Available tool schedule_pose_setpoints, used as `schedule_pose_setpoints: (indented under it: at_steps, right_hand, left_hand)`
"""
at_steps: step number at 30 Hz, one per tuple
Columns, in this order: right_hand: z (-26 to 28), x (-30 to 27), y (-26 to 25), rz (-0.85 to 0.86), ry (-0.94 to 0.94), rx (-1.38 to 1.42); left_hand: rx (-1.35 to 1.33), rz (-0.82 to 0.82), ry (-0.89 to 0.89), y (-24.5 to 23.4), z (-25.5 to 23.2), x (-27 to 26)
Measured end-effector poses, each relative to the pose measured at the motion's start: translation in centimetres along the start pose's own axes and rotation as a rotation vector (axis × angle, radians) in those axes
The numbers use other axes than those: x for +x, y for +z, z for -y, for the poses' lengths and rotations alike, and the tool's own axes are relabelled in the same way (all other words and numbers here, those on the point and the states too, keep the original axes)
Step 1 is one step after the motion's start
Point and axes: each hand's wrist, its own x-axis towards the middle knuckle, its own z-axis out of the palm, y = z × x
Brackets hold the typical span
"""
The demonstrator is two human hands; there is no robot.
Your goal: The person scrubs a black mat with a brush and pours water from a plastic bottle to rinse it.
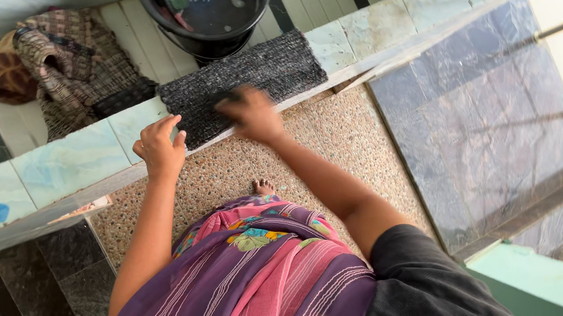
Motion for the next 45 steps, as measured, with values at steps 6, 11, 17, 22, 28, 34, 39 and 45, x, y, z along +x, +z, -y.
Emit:
schedule_pose_setpoints:
  at_steps: [6, 11, 17, 22, 28, 34, 39, 45]
  right_hand:
    - [-13.1, -2.8, -7.3, -0.058, 0.628, -0.171]
    - [-7.9, -1.2, -3.3, -0.062, 0.654, -0.065]
    - [6.2, -0.8, 2.1, 0.011, 0.085, 0.18]
    - [1.9, 0.7, -0.9, 0.031, -0.147, 0.27]
    - [0.3, 2.5, -3.4, 0.065, -0.181, 0.13]
    - [-3.6, -0.4, -3.4, -0.201, 0.082, 0.275]
    - [-9.1, -1.8, -0.4, -0.189, 0.206, 0.472]
    - [-7.3, -1.4, -0.9, -0.138, 0.031, 0.306]
  left_hand:
    - [0.094, 0.032, 0.041, 1.4, 0.0, -0.6]
    - [0.098, 0.044, 0.049, 1.4, 0.3, -0.9]
    - [0.036, 0.039, 0.112, 0.7, -1.4, 0.6]
    - [0.012, 0.078, 0.32, -0.8, -4.4, 1.4]
    - [0.341, 0.12, 0.477, 1.9, -8.4, 4.1]
    - [0.456, 0.435, 0.356, 4.2, -8.1, 5.8]
    - [0.511, 0.349, 0.466, 6.7, -9.1, 5.7]
    - [0.38, 0.133, 0.248, 5.2, -4.8, 7.8]
